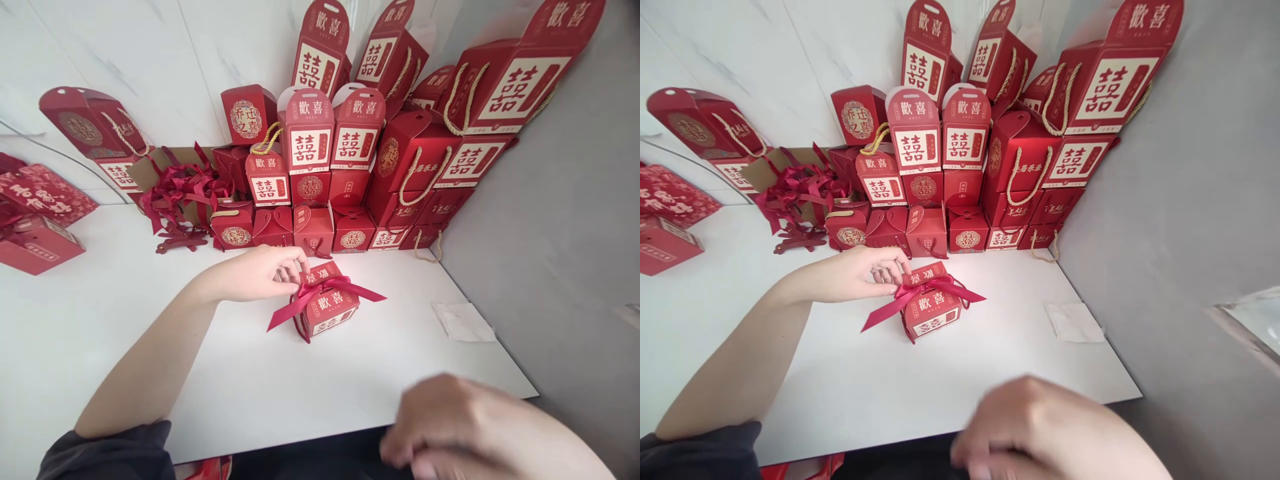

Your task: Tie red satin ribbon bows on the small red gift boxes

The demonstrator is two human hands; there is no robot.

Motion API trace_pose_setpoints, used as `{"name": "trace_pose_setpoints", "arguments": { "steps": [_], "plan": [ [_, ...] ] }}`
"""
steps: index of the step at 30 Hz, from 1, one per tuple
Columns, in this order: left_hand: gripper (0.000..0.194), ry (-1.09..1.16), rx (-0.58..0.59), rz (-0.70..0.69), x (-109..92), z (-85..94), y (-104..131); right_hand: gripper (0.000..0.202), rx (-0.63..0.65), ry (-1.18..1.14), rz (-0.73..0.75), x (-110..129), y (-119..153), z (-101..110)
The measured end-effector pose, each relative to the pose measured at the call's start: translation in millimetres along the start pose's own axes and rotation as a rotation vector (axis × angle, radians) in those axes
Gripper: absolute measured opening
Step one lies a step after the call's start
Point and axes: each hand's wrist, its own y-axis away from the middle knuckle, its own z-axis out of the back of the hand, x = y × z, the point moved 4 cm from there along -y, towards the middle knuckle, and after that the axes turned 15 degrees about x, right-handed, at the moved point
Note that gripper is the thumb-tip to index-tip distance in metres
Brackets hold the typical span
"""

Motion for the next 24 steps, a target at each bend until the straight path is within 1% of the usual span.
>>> {"name": "trace_pose_setpoints", "arguments": {
  "steps": [1, 2, 3, 4, 5, 7, 9, 11, 12, 15, 17, 19, 21, 22, 24],
  "plan": [
    [0.027, 0.014, 0.001, 0.011, 1.5, -1.3, -0.8, 0.022, -0.134, 0.043, 0.029, 5.2, -7.5, 18.8],
    [0.029, 0.017, 0.010, 0.020, 2.6, -2.5, -1.5, 0.019, -0.295, 0.103, 0.025, 6.9, -16.9, 36.5],
    [0.028, 0.006, 0.020, 0.033, 3.5, -3.4, -2.1, 0.015, -0.430, 0.200, 0.042, 7.8, -28.3, 50.4],
    [0.026, -0.016, 0.026, 0.051, 4.3, -3.7, -2.5, 0.015, -0.503, 0.309, 0.073, 7.5, -42.0, 59.3],
    [0.022, -0.043, 0.029, 0.069, 4.9, -3.7, -2.8, 0.016, -0.537, 0.397, 0.100, 5.4, -57.0, 64.6],
    [0.016, -0.091, 0.035, 0.091, 5.4, -2.9, -3.6, 0.024, -0.552, 0.476, 0.094, -4.1, -86.0, 68.8],
    [0.012, -0.103, 0.050, 0.081, 4.9, -2.6, -4.9, 0.031, -0.580, 0.541, 0.100, -11.8, -107.0, 68.1],
    [0.009, -0.087, 0.064, 0.057, 4.3, -2.6, -6.5, 0.017, -0.601, 0.580, 0.131, -16.0, -117.7, 65.8],
    [0.010, -0.081, 0.065, 0.050, 4.4, -2.4, -7.0, 0.010, -0.609, 0.576, 0.160, -17.2, -119.0, 65.3],
    [0.015, -0.087, 0.069, 0.047, 5.6, -1.8, -6.7, 0.007, -0.604, 0.424, 0.288, -21.1, -109.8, 68.7],
    [0.013, -0.098, 0.053, 0.064, 7.1, -0.8, -4.4, 0.010, -0.583, 0.267, 0.353, -27.1, -98.4, 74.8],
    [0.014, -0.108, 0.006, 0.072, 6.7, 0.9, -0.9, 0.018, -0.554, 0.150, 0.378, -35.4, -88.8, 81.2],
    [0.019, -0.139, -0.047, 0.024, 1.5, 1.9, 2.4, 0.022, -0.519, 0.073, 0.388, -44.3, -84.0, 86.0],
    [0.021, -0.159, -0.053, -0.020, -2.7, 1.3, 3.6, 0.023, -0.506, 0.039, 0.391, -48.6, -83.5, 87.6],
    [0.023, -0.203, -0.026, -0.106, -12.0, -1.8, 4.6, 0.024, -0.501, -0.020, 0.386, -56.7, -85.3, 89.8]
  ]
}}
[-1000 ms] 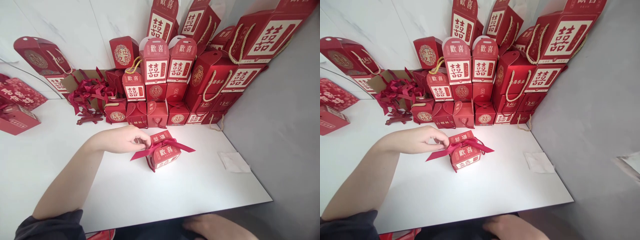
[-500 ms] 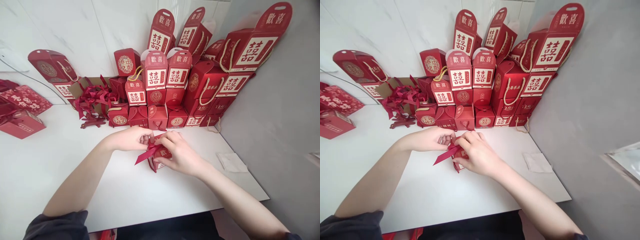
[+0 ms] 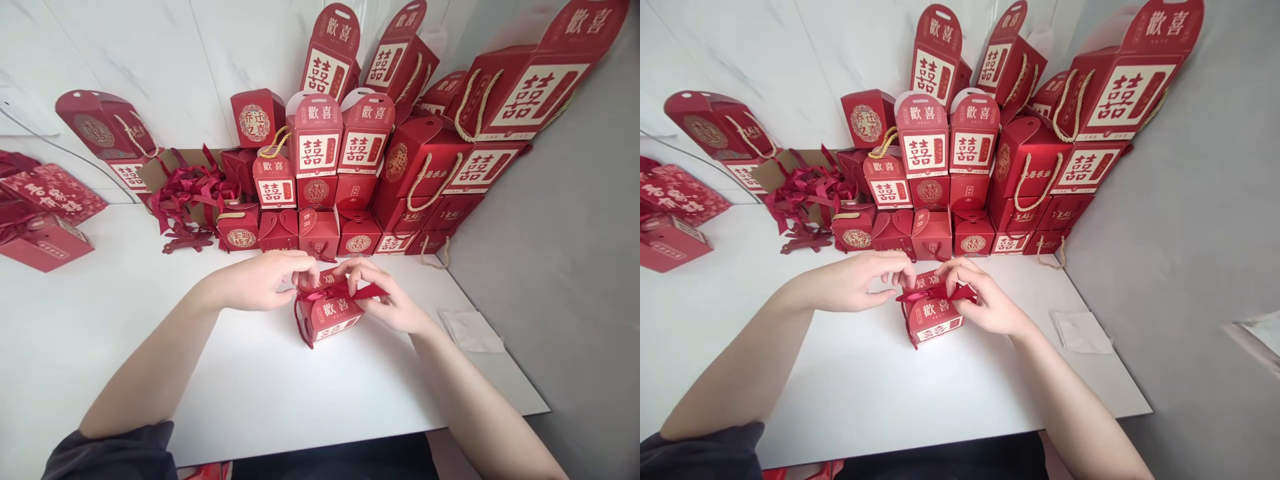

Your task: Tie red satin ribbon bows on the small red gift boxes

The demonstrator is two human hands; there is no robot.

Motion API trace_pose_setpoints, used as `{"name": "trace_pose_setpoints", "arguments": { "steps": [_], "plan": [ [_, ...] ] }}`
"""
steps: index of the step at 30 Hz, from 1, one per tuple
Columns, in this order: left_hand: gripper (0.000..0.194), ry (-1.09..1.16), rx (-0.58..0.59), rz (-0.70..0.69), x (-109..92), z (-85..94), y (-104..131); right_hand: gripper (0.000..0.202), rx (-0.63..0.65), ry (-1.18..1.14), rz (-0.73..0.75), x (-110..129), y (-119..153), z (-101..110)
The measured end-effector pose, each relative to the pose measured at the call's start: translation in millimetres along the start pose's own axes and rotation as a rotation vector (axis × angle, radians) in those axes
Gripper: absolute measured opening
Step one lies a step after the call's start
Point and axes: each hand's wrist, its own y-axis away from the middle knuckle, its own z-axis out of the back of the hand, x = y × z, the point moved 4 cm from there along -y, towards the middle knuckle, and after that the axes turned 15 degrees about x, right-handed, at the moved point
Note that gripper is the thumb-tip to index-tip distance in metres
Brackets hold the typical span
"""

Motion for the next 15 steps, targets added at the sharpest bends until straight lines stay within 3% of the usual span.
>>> {"name": "trace_pose_setpoints", "arguments": {
  "steps": [4, 7, 11, 15],
  "plan": [
    [0.009, -0.055, 0.039, -0.017, -9.3, -4.0, -3.3, 0.019, -0.061, -0.078, -0.030, -13.6, -2.5, -1.1],
    [0.020, -0.083, -0.013, 0.076, -5.3, -4.2, -6.0, 0.016, -0.099, -0.132, -0.042, -19.3, -3.1, -1.9],
    [0.021, -0.088, -0.041, 0.189, 3.2, -3.4, -8.5, 0.009, -0.125, -0.217, -0.048, -23.4, -1.5, -1.0],
    [0.020, 0.008, -0.045, 0.123, 7.1, -2.5, -12.0, 0.003, -0.191, -0.299, -0.038, -28.5, 0.6, 0.3]
  ]
}}
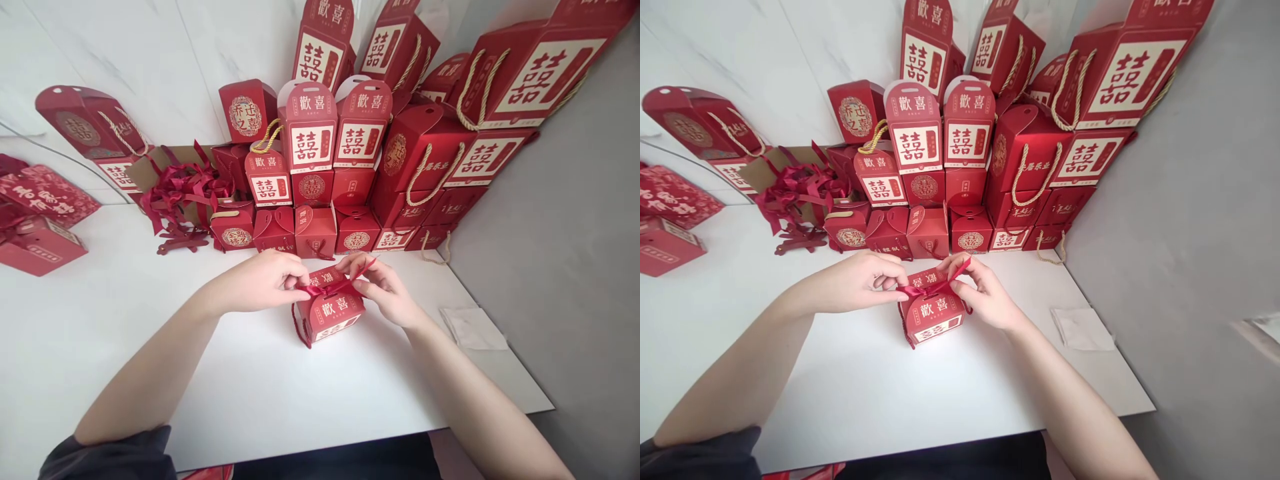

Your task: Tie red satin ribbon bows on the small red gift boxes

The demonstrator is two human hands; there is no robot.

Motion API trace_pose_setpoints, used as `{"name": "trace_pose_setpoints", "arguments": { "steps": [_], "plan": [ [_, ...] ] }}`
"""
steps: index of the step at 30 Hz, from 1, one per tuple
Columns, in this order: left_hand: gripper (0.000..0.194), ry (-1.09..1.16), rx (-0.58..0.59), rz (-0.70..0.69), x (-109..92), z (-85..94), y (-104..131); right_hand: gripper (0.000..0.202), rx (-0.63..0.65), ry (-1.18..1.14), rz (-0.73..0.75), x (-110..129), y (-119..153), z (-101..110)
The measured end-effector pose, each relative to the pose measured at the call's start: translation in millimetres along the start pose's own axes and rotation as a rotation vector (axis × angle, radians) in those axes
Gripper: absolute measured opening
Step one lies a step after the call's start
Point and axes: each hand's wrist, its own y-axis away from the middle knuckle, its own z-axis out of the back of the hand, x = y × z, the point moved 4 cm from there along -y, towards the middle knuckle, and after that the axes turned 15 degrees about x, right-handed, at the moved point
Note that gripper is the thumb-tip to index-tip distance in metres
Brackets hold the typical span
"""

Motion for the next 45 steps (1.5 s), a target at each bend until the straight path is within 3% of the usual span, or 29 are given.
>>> {"name": "trace_pose_setpoints", "arguments": {
  "steps": [5, 8, 11, 17, 24, 30, 45],
  "plan": [
    [0.026, 0.296, -0.016, -0.093, 11.1, 0.4, -8.0, 0.001, -0.027, -0.115, -0.038, -5.5, -0.6, 0.6],
    [0.022, 0.501, 0.095, -0.131, 15.8, -3.4, -12.7, 0.007, -0.030, -0.143, -0.065, -3.9, -2.0, 0.8],
    [0.019, 0.567, 0.185, -0.168, 16.4, -5.8, -14.9, 0.014, -0.052, -0.137, -0.110, -2.0, -2.9, 1.2],
    [0.013, 0.669, 0.114, -0.255, 23.8, -2.7, -19.9, 0.021, -0.126, -0.151, -0.157, -0.8, -2.2, 1.9],
    [0.023, 0.915, 0.125, -0.245, 38.4, -5.4, -23.5, 0.021, -0.161, -0.192, -0.124, -2.4, -1.1, 1.5],
    [0.022, 0.810, 0.180, -0.101, 43.5, -4.1, -21.2, 0.024, -0.212, -0.163, -0.101, 1.0, 0.5, 4.2],
    [0.024, 0.511, 0.186, 0.028, 45.5, -4.8, -20.9, 0.023, -0.165, -0.032, -0.116, -0.2, 2.9, 3.7]
  ]
}}
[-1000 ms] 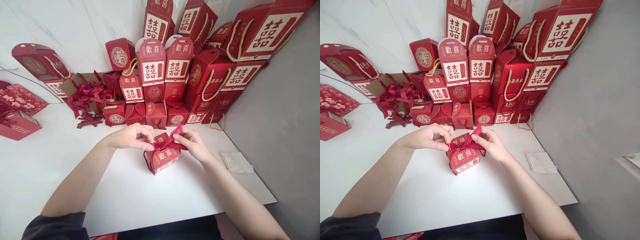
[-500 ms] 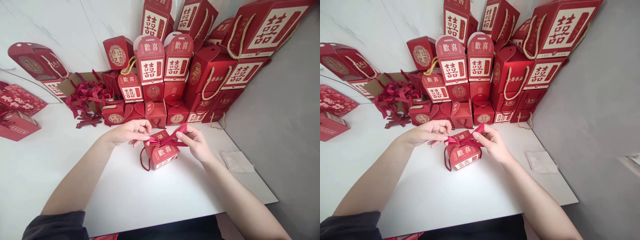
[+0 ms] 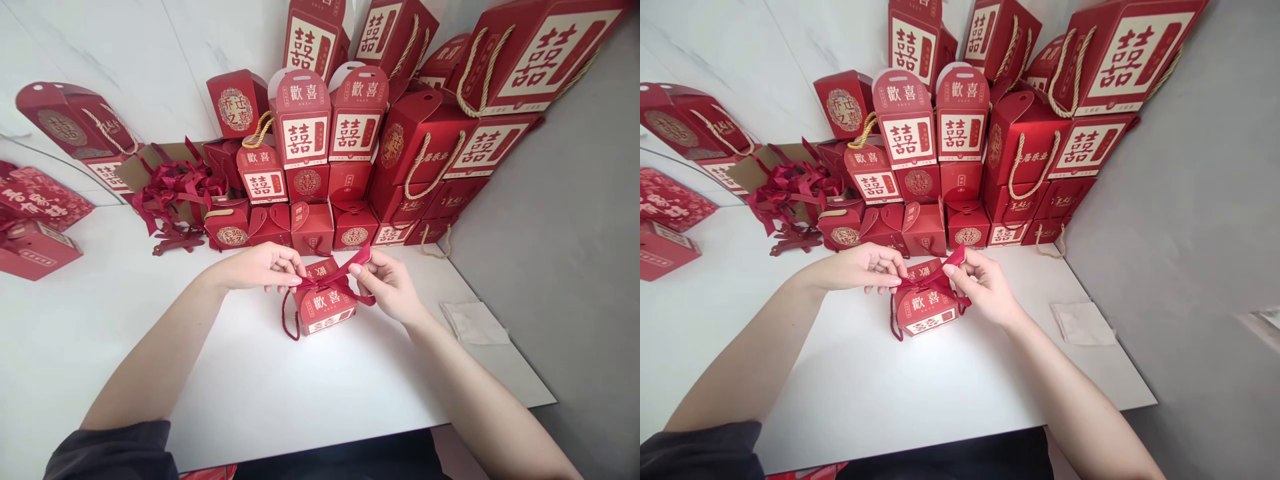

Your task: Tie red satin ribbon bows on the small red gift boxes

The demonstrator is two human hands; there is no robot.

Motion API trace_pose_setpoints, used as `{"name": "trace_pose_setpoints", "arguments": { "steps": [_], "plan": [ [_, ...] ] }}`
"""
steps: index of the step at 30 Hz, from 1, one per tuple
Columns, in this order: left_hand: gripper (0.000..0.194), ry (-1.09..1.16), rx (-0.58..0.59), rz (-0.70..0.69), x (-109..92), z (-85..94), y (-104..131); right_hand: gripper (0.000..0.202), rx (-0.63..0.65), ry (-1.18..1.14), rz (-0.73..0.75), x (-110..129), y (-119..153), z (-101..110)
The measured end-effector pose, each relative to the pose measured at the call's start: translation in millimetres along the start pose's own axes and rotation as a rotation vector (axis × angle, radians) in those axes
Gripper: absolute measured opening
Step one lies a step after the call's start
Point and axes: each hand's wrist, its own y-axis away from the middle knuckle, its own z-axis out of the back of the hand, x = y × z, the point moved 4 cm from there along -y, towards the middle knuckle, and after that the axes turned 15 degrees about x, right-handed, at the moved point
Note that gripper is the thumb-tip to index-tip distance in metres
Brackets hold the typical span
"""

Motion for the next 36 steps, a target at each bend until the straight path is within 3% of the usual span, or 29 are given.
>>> {"name": "trace_pose_setpoints", "arguments": {
  "steps": [8, 12, 15, 18, 21, 23, 25, 29, 33, 36],
  "plan": [
    [0.031, 0.070, -0.115, -0.005, -5.3, -11.8, -8.5, 0.022, 0.034, 0.063, 0.036, 6.7, 4.2, -0.6],
    [0.033, 0.171, -0.052, 0.007, -4.8, -15.9, -11.2, 0.016, 0.026, 0.344, 0.192, 24.4, 8.1, -3.0],
    [0.035, 0.150, -0.082, -0.018, -4.4, -16.3, -14.1, 0.004, 0.099, 0.705, 0.405, 41.0, 15.5, -20.9],
    [0.035, 0.056, -0.170, -0.043, -5.0, -16.6, -16.6, 0.009, 0.225, 0.949, 0.505, 45.7, 22.1, -48.1],
    [0.035, -0.064, -0.233, -0.045, -7.5, -18.7, -17.2, 0.013, 0.337, 1.030, 0.531, 44.1, 23.9, -67.4],
    [0.037, -0.154, -0.261, -0.050, -11.0, -20.0, -15.7, 0.008, 0.420, 0.980, 0.530, 43.3, 22.9, -69.5],
    [0.039, -0.235, -0.272, -0.050, -15.3, -21.1, -13.2, 0.023, 0.380, 0.887, 0.436, 42.8, 18.9, -58.8],
    [0.041, -0.317, -0.240, -0.001, -20.9, -23.0, -7.9, 0.033, 0.105, 0.826, 0.055, 35.4, 12.3, -26.5],
    [0.043, -0.296, -0.198, 0.026, -20.9, -23.9, -6.4, 0.045, 0.197, 0.858, -0.158, 28.3, 13.3, -25.5],
    [0.046, -0.283, -0.197, 0.037, -17.9, -23.3, -7.7, 0.037, 0.240, 0.833, -0.256, 29.4, 17.0, -27.7]
  ]
}}
